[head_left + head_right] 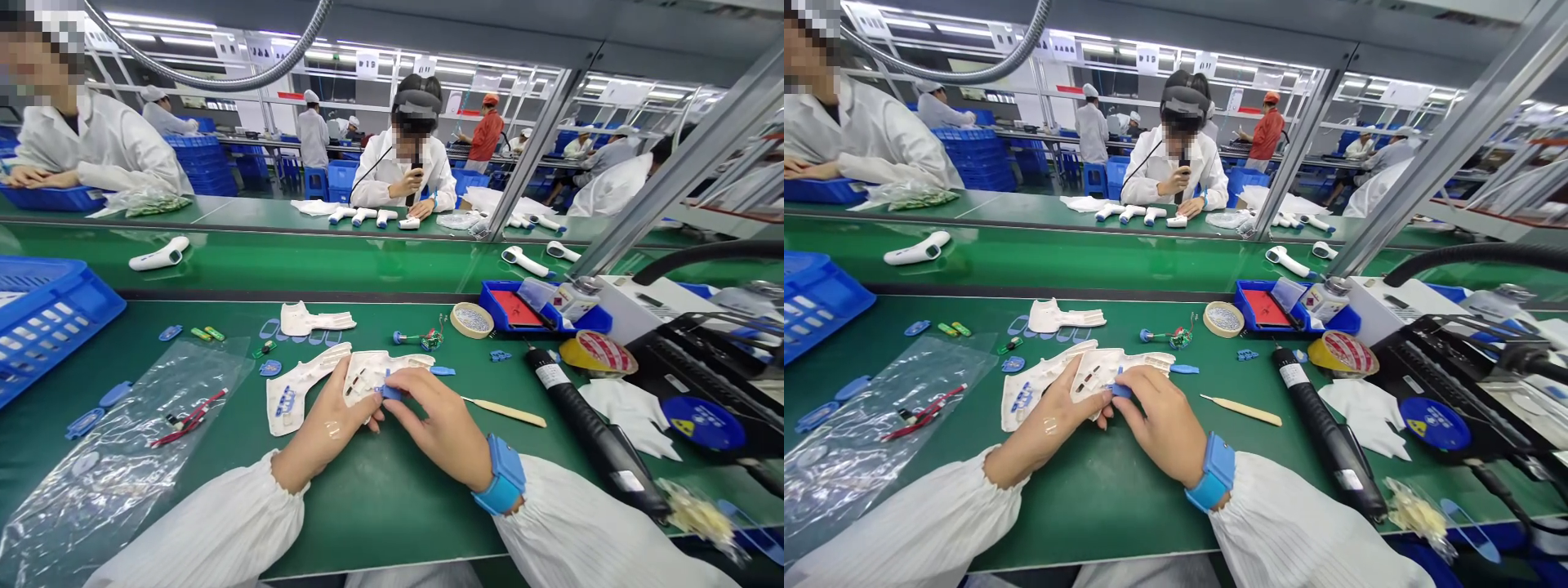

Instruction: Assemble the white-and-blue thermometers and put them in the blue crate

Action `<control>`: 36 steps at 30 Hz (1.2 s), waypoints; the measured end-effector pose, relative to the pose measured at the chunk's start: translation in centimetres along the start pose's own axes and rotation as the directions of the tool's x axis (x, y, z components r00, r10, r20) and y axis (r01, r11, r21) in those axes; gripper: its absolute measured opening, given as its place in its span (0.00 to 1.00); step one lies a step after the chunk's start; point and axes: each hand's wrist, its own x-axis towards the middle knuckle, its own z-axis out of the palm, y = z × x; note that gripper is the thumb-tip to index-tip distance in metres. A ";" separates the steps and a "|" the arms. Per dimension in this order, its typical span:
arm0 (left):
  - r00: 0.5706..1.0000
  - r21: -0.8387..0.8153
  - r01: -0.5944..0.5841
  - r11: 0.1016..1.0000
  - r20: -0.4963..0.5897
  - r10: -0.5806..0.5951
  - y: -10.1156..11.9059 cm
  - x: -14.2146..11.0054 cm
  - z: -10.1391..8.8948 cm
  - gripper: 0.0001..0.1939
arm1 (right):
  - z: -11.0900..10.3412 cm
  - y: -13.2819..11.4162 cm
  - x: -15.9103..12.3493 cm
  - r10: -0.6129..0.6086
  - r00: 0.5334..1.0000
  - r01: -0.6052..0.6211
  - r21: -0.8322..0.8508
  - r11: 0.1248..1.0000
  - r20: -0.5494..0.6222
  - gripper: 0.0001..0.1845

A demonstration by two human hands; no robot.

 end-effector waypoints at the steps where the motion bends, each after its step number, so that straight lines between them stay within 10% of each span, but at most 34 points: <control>1: 1.000 -0.001 -0.001 1.000 0.000 0.001 0.1 0.0 0.0 0.43 | 0.0 0.0 0.0 -0.002 1.000 0.002 -0.005 1.000 -0.002 0.10; 36: 0.994 -0.118 -0.090 0.989 0.057 0.097 0.8 -1.0 0.3 0.22 | 0.8 0.1 -0.5 0.066 0.975 -0.048 0.086 0.995 -0.211 0.26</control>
